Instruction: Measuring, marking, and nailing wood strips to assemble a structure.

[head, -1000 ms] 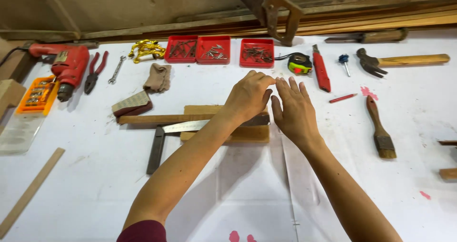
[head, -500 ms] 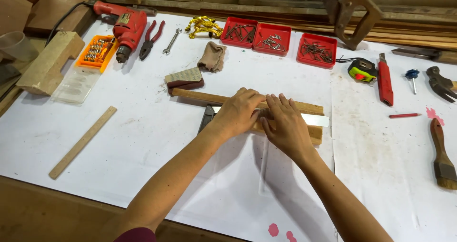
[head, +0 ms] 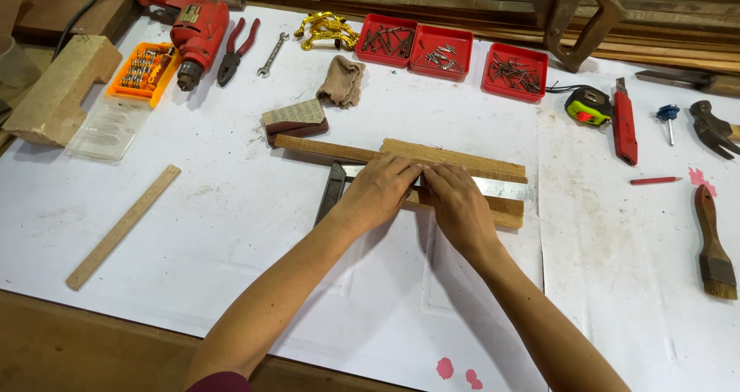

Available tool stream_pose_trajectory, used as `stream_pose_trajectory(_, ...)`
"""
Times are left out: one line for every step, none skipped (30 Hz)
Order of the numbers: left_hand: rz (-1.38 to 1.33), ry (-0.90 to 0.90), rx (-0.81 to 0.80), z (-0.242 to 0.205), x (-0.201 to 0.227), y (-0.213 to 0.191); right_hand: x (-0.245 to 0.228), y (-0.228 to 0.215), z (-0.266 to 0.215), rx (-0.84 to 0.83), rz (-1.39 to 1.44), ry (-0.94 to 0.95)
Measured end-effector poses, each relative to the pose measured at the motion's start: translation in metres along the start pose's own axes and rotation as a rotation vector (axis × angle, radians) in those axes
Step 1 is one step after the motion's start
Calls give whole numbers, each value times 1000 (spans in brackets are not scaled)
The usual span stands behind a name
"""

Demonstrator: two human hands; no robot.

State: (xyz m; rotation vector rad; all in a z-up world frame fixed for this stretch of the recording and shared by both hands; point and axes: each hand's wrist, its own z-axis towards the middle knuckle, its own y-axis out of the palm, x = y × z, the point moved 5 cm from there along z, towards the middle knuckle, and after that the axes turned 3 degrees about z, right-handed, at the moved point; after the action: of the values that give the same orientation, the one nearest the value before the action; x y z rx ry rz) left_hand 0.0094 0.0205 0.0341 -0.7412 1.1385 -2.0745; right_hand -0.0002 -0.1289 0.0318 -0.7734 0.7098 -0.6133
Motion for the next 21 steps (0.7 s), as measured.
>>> stream_pose_trajectory(0,1,0,0,-2,2,0,0,0,1,0,0)
stream_pose_trajectory(36,12,-2,-1,-2,4,-2,0,-1,11,-22,-12)
stream_pose_trajectory(73,23,-4,-2,-3,6,-3,1,-2,20,-44,-24)
stream_pose_trajectory(73,25,-4,-2,-3,6,-1,3,-2,22,-44,-24)
stream_pose_trajectory(82,29,0,-2,-3,5,1,5,-3,21,-45,-23)
stream_pose_trajectory(89,31,3,-3,-3,5,3,8,-4,17,-45,-21)
stream_pose_trajectory(88,30,1,-4,-3,5,8,13,-7,16,-44,-20)
stream_pose_trajectory(105,40,18,-4,-2,4,13,18,-10,23,-53,-23)
stream_pose_trajectory(122,49,35,-4,-2,3,17,23,-13,29,-63,-26)
stream_pose_trajectory(123,48,35,-4,-2,3,18,24,-13,29,-61,-27)
stream_pose_trajectory(126,44,22,-4,-3,3,19,25,-13,44,-53,-33)
stream_pose_trajectory(128,41,6,-4,-3,3,20,25,-14,58,-43,-37)
stream_pose_trajectory(129,40,4,-4,-2,1,19,25,-14,57,-41,-36)
stream_pose_trajectory(129,39,-1,-4,-2,1,18,25,-14,57,-40,-34)
stream_pose_trajectory(128,39,-6,-4,-2,0,18,24,-14,57,-39,-31)
stream_pose_trajectory(128,39,-8,-4,-2,-1,16,22,-13,57,-38,-30)
stream_pose_trajectory(129,43,-4,-4,-2,-2,14,20,-13,59,-19,-31)
stream_pose_trajectory(129,48,1,-3,-3,-3,13,18,-12,62,-1,-33)
stream_pose_trajectory(129,49,1,-3,-3,-2,14,18,-12,63,-2,-32)
stream_pose_trajectory(123,38,-6,-3,-3,-1,14,18,-13,62,-9,-34)
stream_pose_trajectory(116,27,-12,-3,-4,0,15,19,-13,60,-15,-36)
